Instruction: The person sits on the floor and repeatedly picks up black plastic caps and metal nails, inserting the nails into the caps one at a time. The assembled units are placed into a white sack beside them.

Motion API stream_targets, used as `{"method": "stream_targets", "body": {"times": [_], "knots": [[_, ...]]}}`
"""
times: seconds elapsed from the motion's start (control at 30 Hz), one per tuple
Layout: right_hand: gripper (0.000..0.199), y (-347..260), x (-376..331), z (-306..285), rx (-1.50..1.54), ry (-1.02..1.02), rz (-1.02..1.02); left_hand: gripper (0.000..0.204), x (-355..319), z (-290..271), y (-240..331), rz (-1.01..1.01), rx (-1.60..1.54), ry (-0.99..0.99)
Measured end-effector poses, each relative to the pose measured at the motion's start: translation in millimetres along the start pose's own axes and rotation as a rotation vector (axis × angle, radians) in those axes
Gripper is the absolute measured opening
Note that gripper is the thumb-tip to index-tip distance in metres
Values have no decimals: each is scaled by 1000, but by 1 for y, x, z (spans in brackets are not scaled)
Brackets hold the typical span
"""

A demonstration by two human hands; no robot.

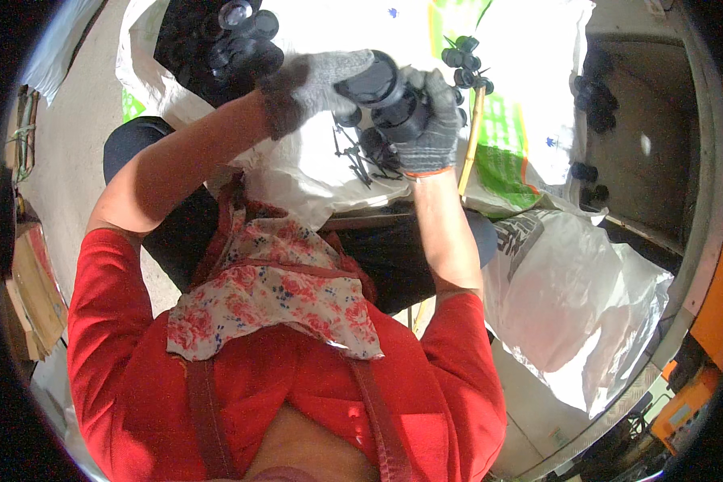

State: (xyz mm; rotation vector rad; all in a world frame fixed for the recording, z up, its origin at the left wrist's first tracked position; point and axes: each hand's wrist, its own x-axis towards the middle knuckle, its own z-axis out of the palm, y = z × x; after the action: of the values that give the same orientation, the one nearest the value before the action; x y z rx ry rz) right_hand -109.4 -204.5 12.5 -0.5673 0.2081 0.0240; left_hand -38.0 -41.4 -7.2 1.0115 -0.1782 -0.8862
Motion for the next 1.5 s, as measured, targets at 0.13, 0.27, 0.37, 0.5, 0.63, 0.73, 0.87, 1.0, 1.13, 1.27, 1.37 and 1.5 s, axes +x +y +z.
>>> {"method": "stream_targets", "body": {"times": [0.13, 0.27, 0.37, 0.5, 0.63, 0.73, 0.87, 1.0, 1.13, 1.27, 1.37, 1.5], "knots": [[22, 24, 14, 9, -463, 152, -319, 34, -8, 12, 13, -152, -365, -103], [24, 40, 35, 11, -661, 311, -449, 38, -10, 5, 33, 139, 504, -105], [26, 50, 46, -23, -889, 243, -363, 40, -24, 17, 43, 300, 1379, 154], [21, 67, 56, -17, -1306, 161, -452, 36, -27, -7, 35, 496, 1671, 322], [30, 41, 73, -100, -2167, 109, -230, 28, -41, -32, 53, 678, 1851, 580], [50, 56, 62, -125, -2624, 29, 208, 44, -22, -86, 41, 451, 1780, 536], [65, 94, 29, -195, -2726, -170, 217, 58, -46, -42, 50, 610, 1759, 702], [72, 115, 48, -179, -2641, -144, 491, 56, -32, -41, 29, 691, 1669, 594], [41, 81, 45, -116, -2280, -24, 300, 52, -28, -31, 32, 498, 1322, 420], [24, 40, 14, -76, -1805, -95, -406, 55, 1, -36, 13, 142, 962, 271], [29, 11, 4, -13, -2045, -423, -964, 52, -13, -34, 17, -206, 238, -142], [36, 7, -3, -11, -2017, -457, -1053, 59, -34, -10, 27, -48, 359, -349]]}}
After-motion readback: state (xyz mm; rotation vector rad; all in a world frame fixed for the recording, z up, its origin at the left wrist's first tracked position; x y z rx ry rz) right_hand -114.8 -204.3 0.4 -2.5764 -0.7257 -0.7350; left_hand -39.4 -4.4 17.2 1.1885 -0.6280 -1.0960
